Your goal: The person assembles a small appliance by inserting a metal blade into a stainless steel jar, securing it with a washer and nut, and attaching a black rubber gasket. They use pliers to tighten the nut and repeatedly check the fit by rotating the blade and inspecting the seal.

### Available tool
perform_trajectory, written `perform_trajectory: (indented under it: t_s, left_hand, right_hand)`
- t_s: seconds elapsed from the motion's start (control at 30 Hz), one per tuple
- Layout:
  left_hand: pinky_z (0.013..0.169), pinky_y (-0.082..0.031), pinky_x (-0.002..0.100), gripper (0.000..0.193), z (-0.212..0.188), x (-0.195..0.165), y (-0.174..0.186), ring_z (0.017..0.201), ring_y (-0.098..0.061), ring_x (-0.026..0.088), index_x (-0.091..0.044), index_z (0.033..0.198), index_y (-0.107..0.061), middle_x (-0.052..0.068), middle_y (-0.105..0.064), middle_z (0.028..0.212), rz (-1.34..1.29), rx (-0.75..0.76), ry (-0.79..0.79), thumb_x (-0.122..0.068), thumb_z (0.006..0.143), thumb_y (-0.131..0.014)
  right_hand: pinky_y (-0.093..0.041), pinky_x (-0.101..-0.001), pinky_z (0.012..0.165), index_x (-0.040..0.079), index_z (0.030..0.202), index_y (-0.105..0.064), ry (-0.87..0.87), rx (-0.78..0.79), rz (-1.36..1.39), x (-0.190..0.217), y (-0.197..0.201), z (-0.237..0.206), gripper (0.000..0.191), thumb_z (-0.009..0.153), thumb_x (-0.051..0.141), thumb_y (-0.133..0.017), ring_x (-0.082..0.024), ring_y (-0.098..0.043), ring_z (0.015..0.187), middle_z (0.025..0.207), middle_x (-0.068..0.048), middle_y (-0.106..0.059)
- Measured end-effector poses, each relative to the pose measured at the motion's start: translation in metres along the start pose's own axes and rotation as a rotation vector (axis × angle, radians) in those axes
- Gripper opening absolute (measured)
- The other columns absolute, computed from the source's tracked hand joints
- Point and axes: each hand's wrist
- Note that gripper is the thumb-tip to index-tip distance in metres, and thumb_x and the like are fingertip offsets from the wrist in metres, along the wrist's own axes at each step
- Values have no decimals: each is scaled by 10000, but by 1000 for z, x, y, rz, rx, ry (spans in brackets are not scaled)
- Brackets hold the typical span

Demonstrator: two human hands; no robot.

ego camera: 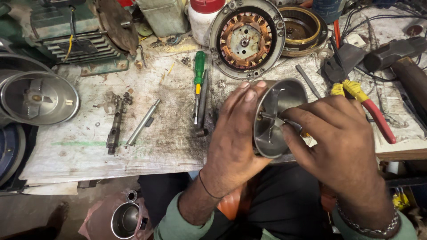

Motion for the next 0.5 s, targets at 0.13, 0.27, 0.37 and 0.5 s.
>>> perform_trajectory:
  t_s: [0.13, 0.27, 0.37, 0.5]
  left_hand:
    - [1324, -345, 493, 1155, 0, 0, 0, 1526, -389, 395, -83, 1632, -100, 146, -370, 1622, 22, 57, 8, -209, 842, -934]
    - [1302, -378, 464, 1195, -1, 0, 2, 1518, -396, 381, -78, 1644, -120, 127, -402, 1665, 2, 76, 43, -248, 796, -944]
    - [1316, -355, 459, 1206, 0, 0, 0, 1520, -385, 354, -81, 1635, -87, 122, -380, 1615, -46, 45, -12, -315, 825, -950]
    - [1313, -362, 446, 1215, 0, -3, -1, 1502, -421, 346, -67, 1643, -82, 144, -400, 1601, 8, 52, 1, -319, 848, -966]
  right_hand:
    - [-458, -400, 743, 45, 1023, -750, 23, -29, -22, 0, -2, 0, 304, 750, 126, -855, -255, -625, 868, 931, -62, -711]
    - [-446, -400, 744, 66, 1076, -758, 12, 32, 29, -3, -4, -3, 317, 781, 125, -857, -245, -623, 878, 937, -42, -700]
    - [-450, -410, 746, 69, 1082, -757, 39, 20, 53, -3, -7, -3, 335, 764, 120, -851, -252, -622, 891, 950, -45, -690]
    - [-482, -419, 784, 79, 1092, -763, 27, 44, 67, -1, -10, 0, 345, 760, 115, -850, -262, -609, 899, 958, -53, -667]
Point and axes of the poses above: each hand's wrist, its own z-axis towards the middle knuckle, its own y-axis out of the back of the hand, x = y × z
